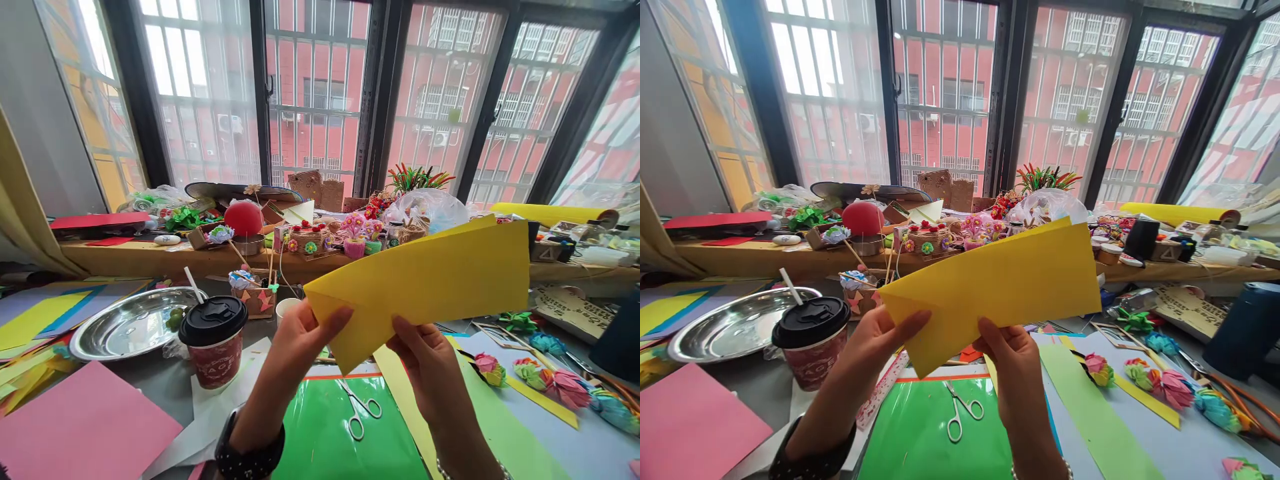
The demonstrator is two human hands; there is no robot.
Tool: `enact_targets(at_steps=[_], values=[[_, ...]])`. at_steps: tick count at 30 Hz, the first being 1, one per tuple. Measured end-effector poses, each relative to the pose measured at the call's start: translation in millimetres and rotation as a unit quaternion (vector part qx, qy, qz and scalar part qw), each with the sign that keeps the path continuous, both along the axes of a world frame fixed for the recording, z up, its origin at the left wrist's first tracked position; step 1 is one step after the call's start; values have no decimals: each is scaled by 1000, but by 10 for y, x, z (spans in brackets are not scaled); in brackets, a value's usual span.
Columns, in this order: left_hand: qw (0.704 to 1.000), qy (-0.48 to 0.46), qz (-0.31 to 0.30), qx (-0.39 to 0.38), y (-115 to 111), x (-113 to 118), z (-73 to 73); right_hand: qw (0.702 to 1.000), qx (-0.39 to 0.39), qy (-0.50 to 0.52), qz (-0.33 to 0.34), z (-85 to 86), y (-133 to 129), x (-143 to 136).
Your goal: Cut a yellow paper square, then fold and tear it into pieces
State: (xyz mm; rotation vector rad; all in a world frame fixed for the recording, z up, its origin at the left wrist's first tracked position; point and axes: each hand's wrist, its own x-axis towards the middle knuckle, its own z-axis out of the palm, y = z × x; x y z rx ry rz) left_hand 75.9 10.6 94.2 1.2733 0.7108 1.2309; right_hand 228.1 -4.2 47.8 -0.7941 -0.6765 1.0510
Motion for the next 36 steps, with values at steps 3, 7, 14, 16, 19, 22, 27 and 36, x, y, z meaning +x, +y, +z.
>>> enact_targets(at_steps=[3, 7, 14, 16, 19, 22, 27, 36], values=[[999, 27, 19, -20, -35, 75, -19, 999, -7, 33, 23, 42, -32, -63], [997, 33, 62, -22, -69, 74, 0, 998, -23, -15, 50, 82, -69, -73], [970, 145, 191, 44, -163, 82, 48, 993, -35, -92, 71, 118, -108, -26], [942, 192, 247, 123, -223, 121, 33, 993, -27, -99, 59, 129, -114, 57], [930, 181, 260, 187, -328, 184, 12, 998, 2, -65, 11, 149, -143, 178], [946, 151, 259, 123, -385, 203, 22, 999, 13, -38, -26, 154, -177, 202], [958, 168, 198, 120, -323, 88, 65, 1000, 11, -13, -12, 122, -172, 113], [951, 202, 192, 131, -296, -51, 107, 984, 105, 84, -119, 154, -142, 265]])
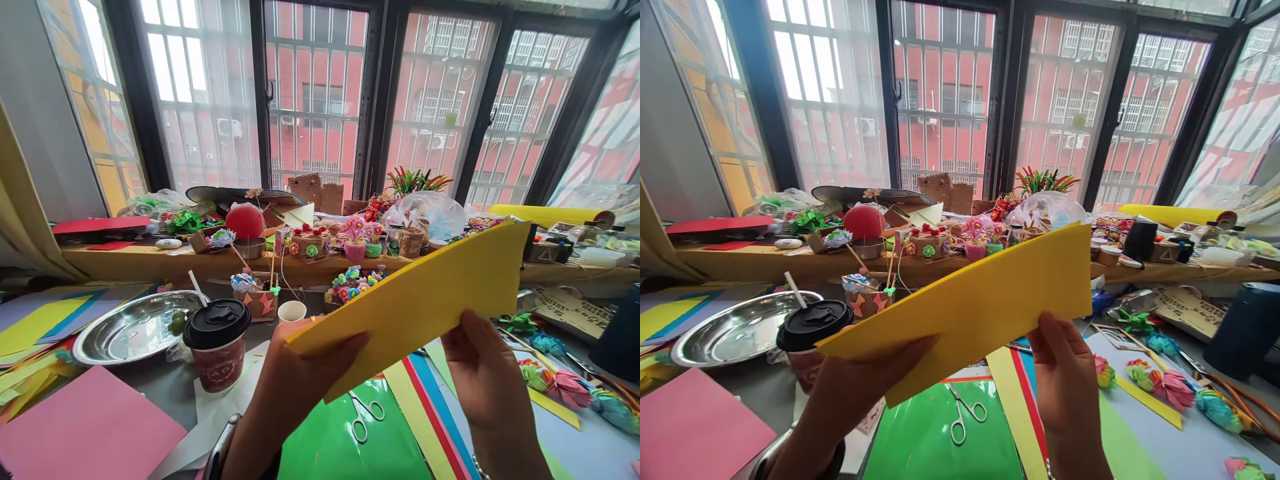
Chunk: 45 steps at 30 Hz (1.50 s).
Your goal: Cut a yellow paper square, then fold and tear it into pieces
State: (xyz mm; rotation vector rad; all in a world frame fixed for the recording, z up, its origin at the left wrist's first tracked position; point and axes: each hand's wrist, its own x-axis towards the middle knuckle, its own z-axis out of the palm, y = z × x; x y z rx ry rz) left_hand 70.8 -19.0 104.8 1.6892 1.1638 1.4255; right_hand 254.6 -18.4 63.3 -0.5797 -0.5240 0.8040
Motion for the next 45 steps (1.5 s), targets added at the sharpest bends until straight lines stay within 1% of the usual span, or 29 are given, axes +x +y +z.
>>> enact_targets(at_steps=[2, 5, 9, 11, 12, 14, 16, 18, 19, 20, 22, 23, 24, 26, 27, 28, 29, 31, 32, 35, 37, 39, 40, 42, 45], values=[[998, -49, -11, -28, 22, -6, -1, 1000, 5, -7, -14, -5, 2, 20], [993, -108, -15, -42, 87, -64, -10, 999, 6, 3, -32, -25, 18, 74], [987, -142, -11, -76, 199, -223, -33, 997, -7, 40, -59, -28, 29, 168], [983, -165, -7, -77, 246, -282, -44, 995, -13, 58, -82, -14, 21, 173], [982, -175, 0, -72, 264, -296, -49, 995, -11, 51, -85, -6, 15, 158], [980, -187, 8, -64, 288, -285, -60, 998, -1, 0, -58, 2, 2, 93], [980, -188, 2, -70, 299, -236, -74, 997, -2, -74, 10, -2, -7, -3], [978, -185, -36, -88, 312, -184, -93, 991, -30, -111, 65, -16, -11, -98], [977, -175, -70, -99, 325, -168, -104, 990, -46, -110, 74, -24, -11, -133], [975, -153, -114, -115, 342, -164, -114, 990, -60, -103, 75, -32, -9, -155], [963, -97, -208, -143, 389, -193, -126, 992, -78, -83, 54, -43, -1, -155], [959, -77, -231, -148, 414, -223, -126, 993, -83, -81, 38, -46, 3, -135], [958, -68, -237, -144, 434, -257, -121, 992, -90, -87, 24, -48, 7, -107], [974, -86, -181, -104, 455, -321, -99, 985, -120, -122, 11, -45, 8, -49], [981, -95, -146, -81, 452, -342, -85, 979, -137, -150, 17, -41, 4, -30], [986, -96, -123, -64, 442, -353, -72, 971, -149, -184, 36, -35, -3, -22], [988, -92, -113, -53, 426, -352, -61, 961, -156, -219, 62, -27, -15, -28], [989, -76, -121, -46, 390, -323, -49, 939, -152, -284, 120, -7, -49, -75], [987, -71, -134, -49, 372, -299, -48, 928, -146, -313, 142, 5, -68, -110], [977, -73, -185, -80, 334, -231, -54, 900, -136, -380, 166, 33, -123, -206], [975, -74, -189, -92, 316, -206, -57, 889, -127, -406, 171, 40, -145, -237], [980, -68, -163, -90, 299, -200, -55, 888, -125, -407, 174, 42, -151, -243], [983, -64, -150, -89, 290, -201, -52, 893, -127, -396, 175, 42, -150, -241], [984, -65, -140, -93, 271, -203, -45, 910, -130, -356, 169, 45, -141, -236], [982, -73, -141, -104, 244, -200, -34, 940, -122, -284, 146, 59, -125, -226]])
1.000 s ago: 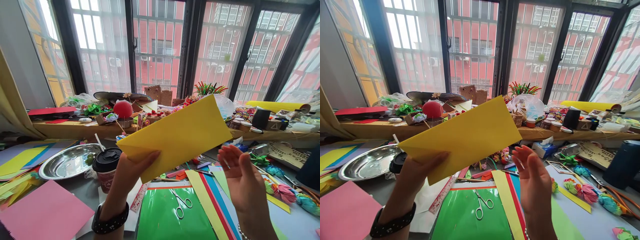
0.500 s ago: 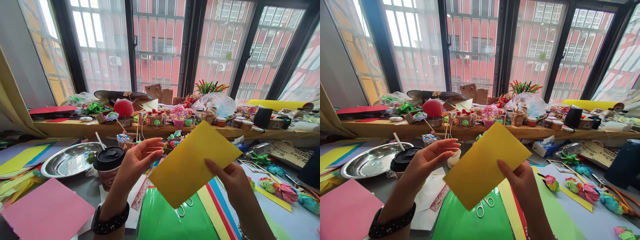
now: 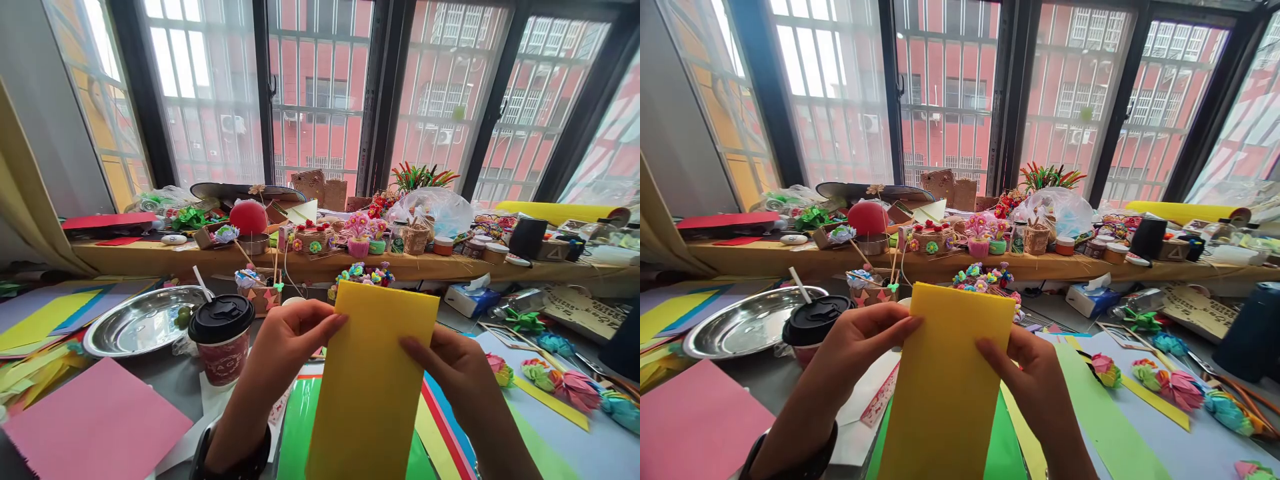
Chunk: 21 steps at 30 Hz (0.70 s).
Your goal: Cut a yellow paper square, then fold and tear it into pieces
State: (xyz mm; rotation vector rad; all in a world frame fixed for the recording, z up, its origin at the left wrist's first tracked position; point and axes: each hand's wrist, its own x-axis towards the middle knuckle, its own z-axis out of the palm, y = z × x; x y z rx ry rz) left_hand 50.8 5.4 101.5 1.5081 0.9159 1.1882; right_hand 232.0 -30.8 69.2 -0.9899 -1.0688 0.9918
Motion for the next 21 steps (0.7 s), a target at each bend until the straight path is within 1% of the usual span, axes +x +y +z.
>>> enact_targets(at_steps=[3, 6, 8, 10, 12, 15, 17, 21], values=[[1000, 0, -17, -9, -10, 0, 0, 1000, 1, 28, -11, 11, 8, 21], [997, 28, -65, -19, -1, -26, -18, 999, -12, 13, -33, 7, 0, 45], [993, 68, -96, -19, 5, -57, -30, 998, -19, -12, -52, 2, -11, 50], [991, 103, -85, 2, 2, -83, -28, 995, -20, -63, -71, 0, -28, 42], [990, 131, -50, 35, -16, -92, -8, 988, -16, -129, -80, 4, -48, 24], [981, 181, -21, 72, -55, -68, 35, 976, -4, -206, -65, 19, -76, -8], [973, 214, -16, 85, -76, -43, 52, 972, 7, -228, -64, 29, -88, -21], [963, 247, -35, 103, -89, -28, 43, 972, 36, -215, -89, 47, -102, -13]])
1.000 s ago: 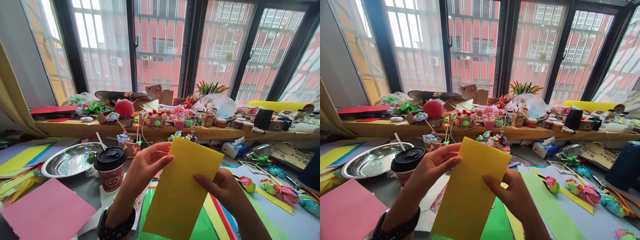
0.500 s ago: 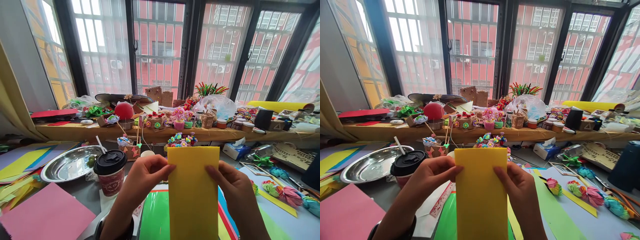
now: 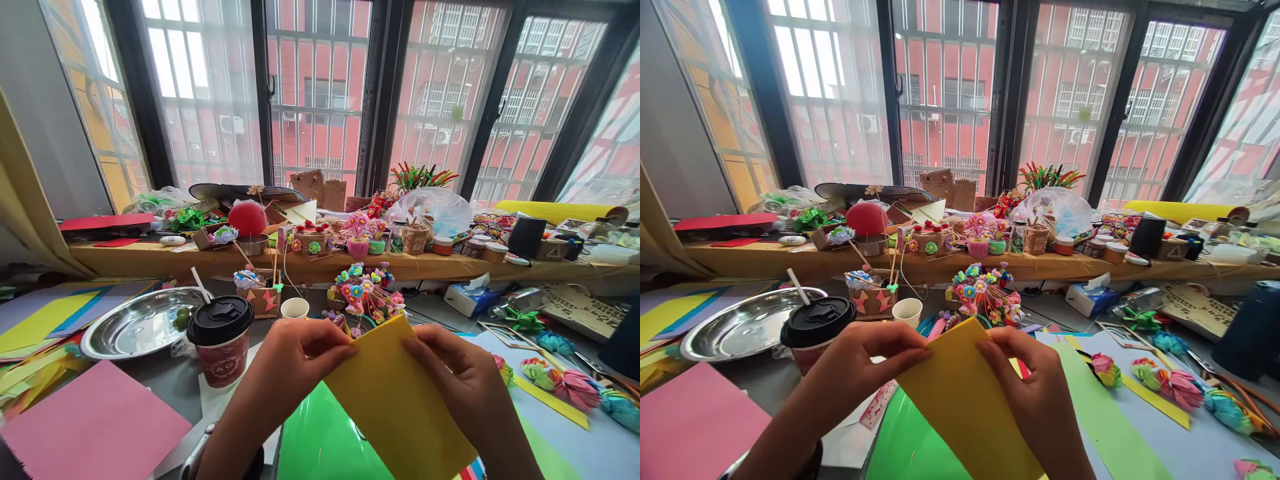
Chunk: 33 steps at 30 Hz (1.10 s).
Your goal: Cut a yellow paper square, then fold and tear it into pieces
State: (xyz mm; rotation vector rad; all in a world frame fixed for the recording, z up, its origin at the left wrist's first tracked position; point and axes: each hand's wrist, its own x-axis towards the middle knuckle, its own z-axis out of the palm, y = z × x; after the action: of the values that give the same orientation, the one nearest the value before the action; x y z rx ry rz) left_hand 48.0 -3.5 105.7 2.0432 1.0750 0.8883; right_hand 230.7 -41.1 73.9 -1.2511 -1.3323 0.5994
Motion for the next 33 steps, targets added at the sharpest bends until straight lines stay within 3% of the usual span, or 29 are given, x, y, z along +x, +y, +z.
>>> enact_targets(at_steps=[5, 11, 14, 27, 33], values=[[998, 46, -34, 24, -23, -9, 4, 993, 76, -91, 4, 17, -27, 26], [985, 48, -55, 154, -79, 75, -1, 968, 137, -177, 112, -46, -6, -11], [978, 38, -35, 202, -82, 74, -20, 970, 131, -175, 106, -51, 11, -7], [970, 84, -31, 228, -49, 129, -106, 957, 162, -221, 94, -113, 51, -23], [965, 102, 10, 240, -60, 36, -78, 959, 161, -219, 74, -103, 70, -33]])
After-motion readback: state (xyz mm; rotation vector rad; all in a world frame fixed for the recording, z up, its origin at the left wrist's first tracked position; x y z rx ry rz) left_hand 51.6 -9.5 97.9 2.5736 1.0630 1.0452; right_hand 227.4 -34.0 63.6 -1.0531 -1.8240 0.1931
